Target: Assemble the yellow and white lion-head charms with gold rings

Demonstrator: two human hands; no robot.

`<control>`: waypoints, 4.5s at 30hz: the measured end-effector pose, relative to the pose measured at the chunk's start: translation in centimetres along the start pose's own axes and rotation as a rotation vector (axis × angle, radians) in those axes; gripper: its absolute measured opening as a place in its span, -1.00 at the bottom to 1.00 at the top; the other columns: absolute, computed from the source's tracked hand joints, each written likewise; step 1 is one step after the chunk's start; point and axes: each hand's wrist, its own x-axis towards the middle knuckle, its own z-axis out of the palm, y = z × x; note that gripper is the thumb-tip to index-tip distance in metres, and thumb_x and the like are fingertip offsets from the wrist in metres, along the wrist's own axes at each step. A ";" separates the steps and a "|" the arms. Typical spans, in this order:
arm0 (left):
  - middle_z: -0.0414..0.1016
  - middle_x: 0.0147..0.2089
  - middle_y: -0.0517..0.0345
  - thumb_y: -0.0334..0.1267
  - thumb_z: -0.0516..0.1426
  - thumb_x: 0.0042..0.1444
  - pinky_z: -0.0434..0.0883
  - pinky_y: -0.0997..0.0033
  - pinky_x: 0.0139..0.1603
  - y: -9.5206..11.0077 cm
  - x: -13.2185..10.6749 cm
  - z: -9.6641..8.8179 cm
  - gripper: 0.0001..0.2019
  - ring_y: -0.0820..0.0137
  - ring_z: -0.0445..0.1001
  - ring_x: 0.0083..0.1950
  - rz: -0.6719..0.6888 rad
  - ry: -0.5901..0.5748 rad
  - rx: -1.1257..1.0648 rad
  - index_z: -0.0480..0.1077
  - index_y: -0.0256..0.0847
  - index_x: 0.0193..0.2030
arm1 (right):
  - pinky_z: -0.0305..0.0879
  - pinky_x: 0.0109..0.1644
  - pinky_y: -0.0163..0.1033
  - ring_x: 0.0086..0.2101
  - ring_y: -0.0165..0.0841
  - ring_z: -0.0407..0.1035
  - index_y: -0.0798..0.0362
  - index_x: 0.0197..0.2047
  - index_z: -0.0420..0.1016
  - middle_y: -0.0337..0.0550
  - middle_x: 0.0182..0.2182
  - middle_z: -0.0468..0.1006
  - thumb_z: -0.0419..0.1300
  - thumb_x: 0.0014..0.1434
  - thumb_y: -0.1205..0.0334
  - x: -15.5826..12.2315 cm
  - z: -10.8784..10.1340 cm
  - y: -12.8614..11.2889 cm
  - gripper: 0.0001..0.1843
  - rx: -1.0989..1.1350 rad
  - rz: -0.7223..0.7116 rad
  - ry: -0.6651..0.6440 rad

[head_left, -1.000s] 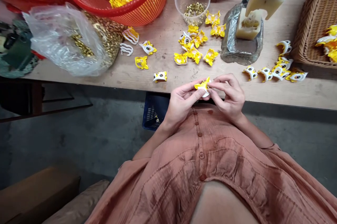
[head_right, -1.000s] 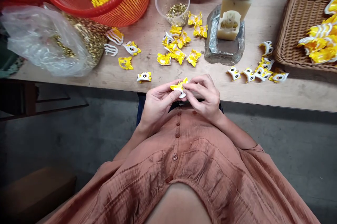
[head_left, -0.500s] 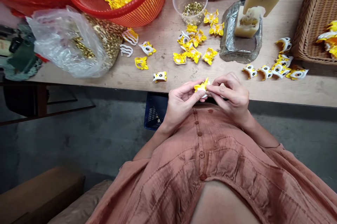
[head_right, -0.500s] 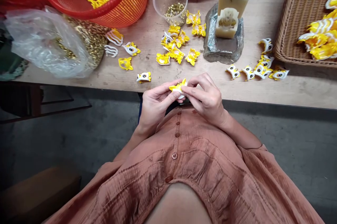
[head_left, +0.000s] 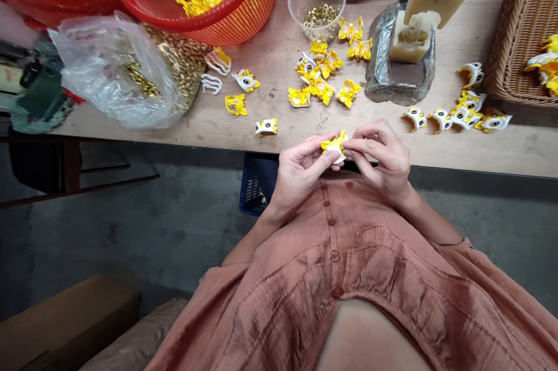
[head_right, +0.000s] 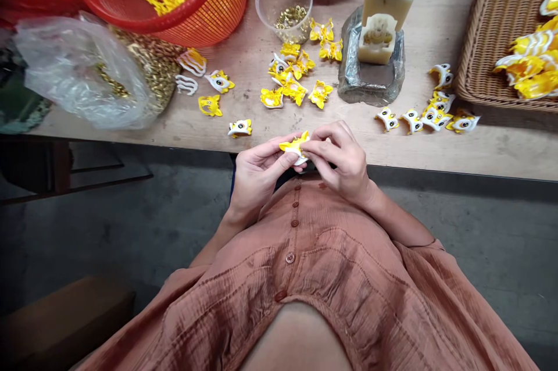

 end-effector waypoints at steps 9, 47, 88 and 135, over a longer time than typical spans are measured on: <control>0.72 0.00 0.01 -0.20 0.46 0.10 0.62 0.48 -0.24 0.1 -0.1 0.0 -0.66 0.50 0.60 -0.34 -0.048 -0.003 -0.020 0.71 -0.16 0.03 | 0.51 -0.05 0.04 -0.19 -0.24 0.46 -0.15 0.15 0.57 -0.11 -0.17 0.60 0.21 0.37 0.38 -0.1 -0.1 1.4 -0.64 -0.139 -0.257 -0.055; 0.74 0.03 0.01 -0.19 0.42 0.17 0.69 0.37 -0.19 0.1 -2.4 -0.3 -0.64 0.39 0.70 -0.32 0.072 0.002 0.059 0.66 -0.15 0.11 | 0.58 0.05 -0.26 -0.14 -0.41 0.57 0.02 -0.04 0.62 -0.19 -0.15 0.67 0.54 0.12 0.06 -0.6 0.9 -0.5 -0.60 0.966 0.803 -0.225; 0.62 0.13 0.02 -0.36 0.32 0.26 0.68 0.46 -0.08 -1.9 -3.1 -2.0 -0.59 0.38 0.66 -0.03 0.442 -0.080 0.247 0.59 -0.06 0.24 | 0.51 0.22 -0.17 -0.01 -0.35 0.50 -0.05 -0.04 0.61 -0.18 -0.04 0.59 0.50 0.17 0.02 -1.2 1.8 -3.1 -0.64 0.814 0.765 -0.147; 0.69 -0.07 0.00 -0.30 0.41 0.17 0.64 0.56 -0.34 -0.8 -3.8 -0.4 -0.67 0.48 0.67 -0.35 0.098 -0.074 -0.092 0.67 -0.20 0.09 | 0.52 0.00 0.12 -0.13 -0.16 0.45 -0.26 0.00 0.66 -0.13 -0.19 0.61 0.30 0.30 0.29 -1.9 -0.4 -2.5 -0.73 -0.049 -0.054 -0.053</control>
